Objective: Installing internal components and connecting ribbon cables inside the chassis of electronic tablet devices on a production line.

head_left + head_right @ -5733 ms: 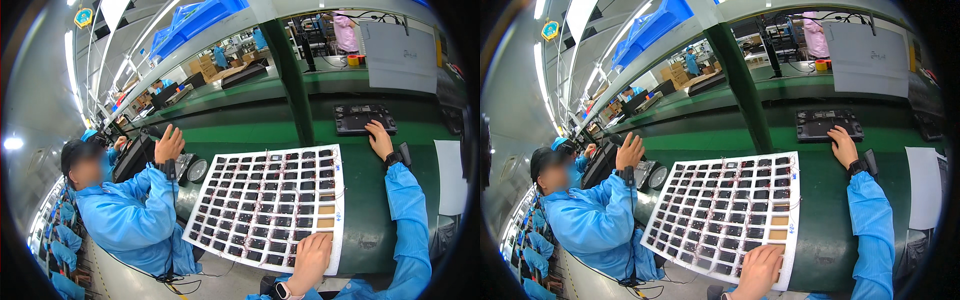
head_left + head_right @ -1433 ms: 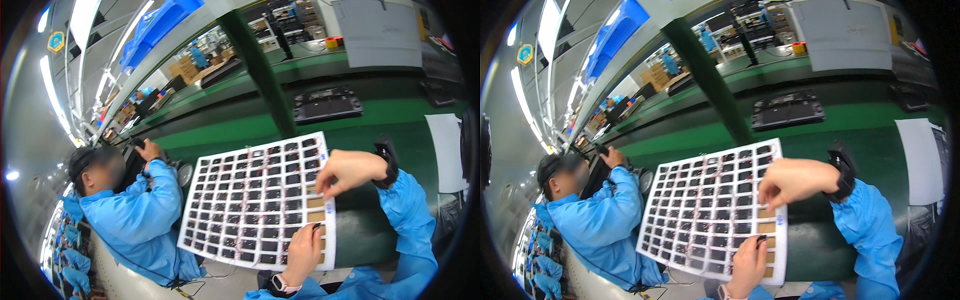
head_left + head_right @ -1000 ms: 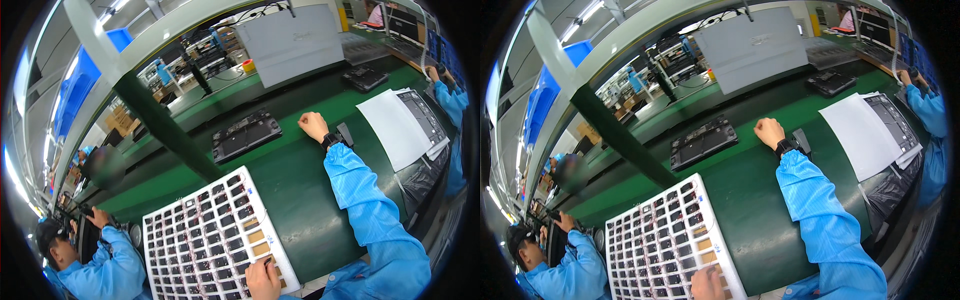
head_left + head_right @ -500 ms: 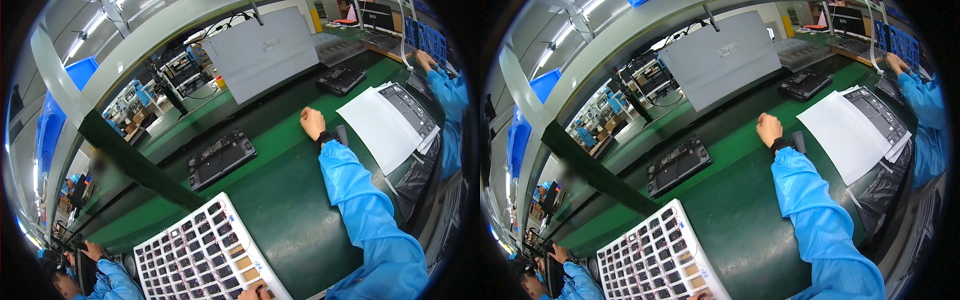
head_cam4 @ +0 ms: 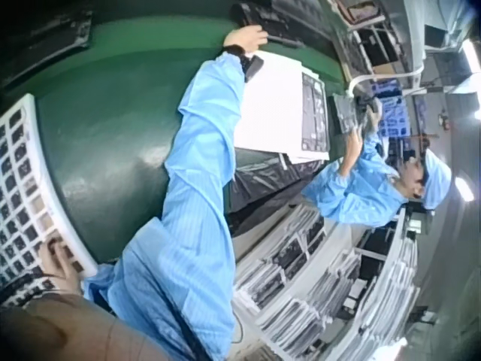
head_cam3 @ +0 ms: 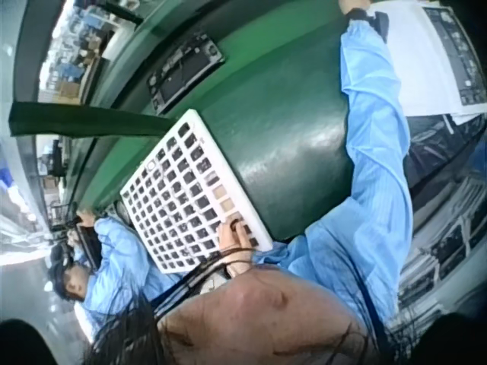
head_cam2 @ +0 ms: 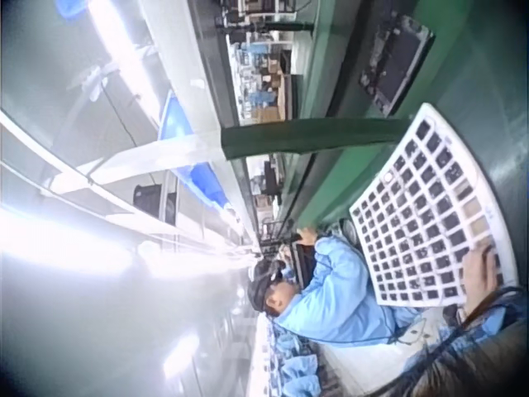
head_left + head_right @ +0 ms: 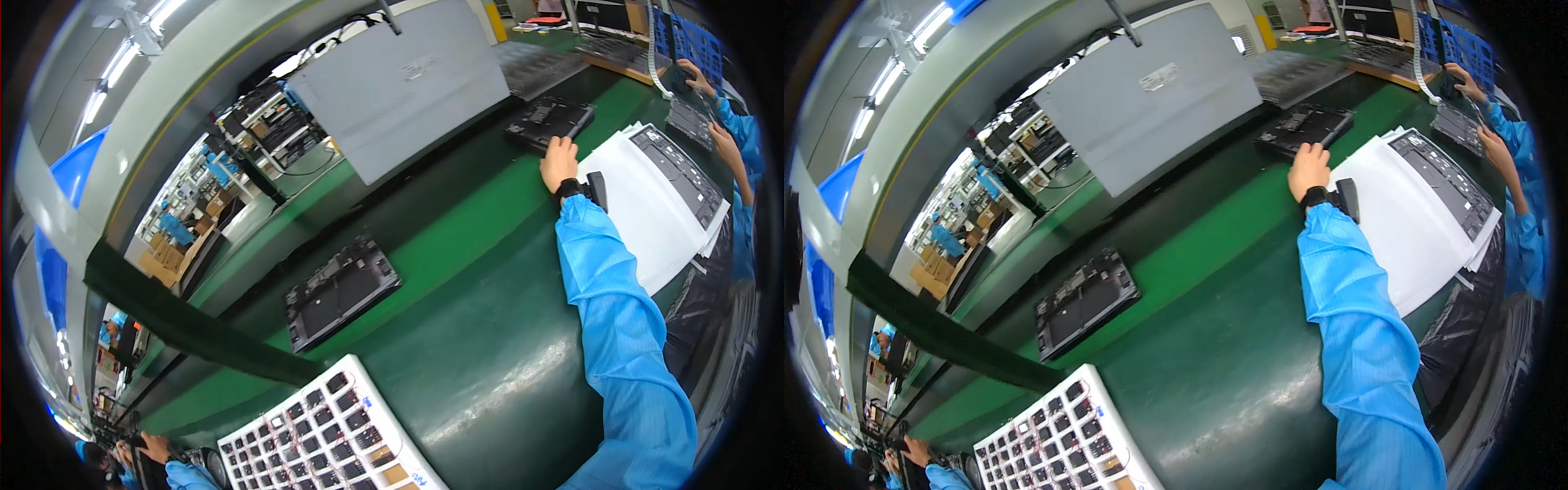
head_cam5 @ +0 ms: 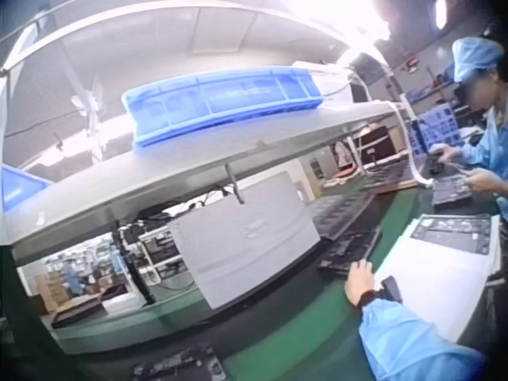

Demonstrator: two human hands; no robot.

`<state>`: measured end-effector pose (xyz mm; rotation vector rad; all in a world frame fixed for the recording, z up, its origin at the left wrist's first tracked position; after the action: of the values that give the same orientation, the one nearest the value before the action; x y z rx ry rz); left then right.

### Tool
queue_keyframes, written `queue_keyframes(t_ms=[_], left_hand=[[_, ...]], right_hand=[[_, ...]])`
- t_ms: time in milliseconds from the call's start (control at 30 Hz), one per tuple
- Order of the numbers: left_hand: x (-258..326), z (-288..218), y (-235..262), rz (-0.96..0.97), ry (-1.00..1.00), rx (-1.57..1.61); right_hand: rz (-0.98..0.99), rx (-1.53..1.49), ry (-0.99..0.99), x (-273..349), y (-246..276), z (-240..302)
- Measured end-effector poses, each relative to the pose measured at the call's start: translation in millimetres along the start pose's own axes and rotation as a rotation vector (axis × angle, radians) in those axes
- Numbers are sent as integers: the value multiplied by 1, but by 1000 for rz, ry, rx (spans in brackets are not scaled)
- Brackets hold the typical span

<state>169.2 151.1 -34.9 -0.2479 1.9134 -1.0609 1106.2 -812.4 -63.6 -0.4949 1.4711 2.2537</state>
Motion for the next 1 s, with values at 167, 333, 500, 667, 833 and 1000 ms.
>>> queue_keyframes(t_ms=[167,333,500,667,833,1000], left_hand=[[11,-64,-44,-434,-274,-886],[-12,-71,-8,-331,-311,-636],[-3,-83,-41,-131,-202,-677],[-17,-54,-30,33,50,-1045],[-18,-20,-62,446,288,-989],[-15,-58,-45,89,-20,-519]], right_hand=[[47,66,12,-10,-17,4],[45,191,17,-17,-8,-2],[62,100,-15,-13,-13,10],[33,38,143,-20,-30,5],[-44,-61,217,-18,-27,9],[105,-12,167,-21,-26,21]])
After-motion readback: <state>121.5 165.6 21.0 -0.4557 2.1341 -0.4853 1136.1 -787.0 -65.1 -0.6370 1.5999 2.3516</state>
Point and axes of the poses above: each hand's wrist, its own x-axis away from the middle knuckle, its own y-axis out of the back of the hand, z = x × y, the point moved 10 cm from there along -x, towards the middle knuckle, and after that the axes turned 14 degrees about z, right-handed, at the moved point
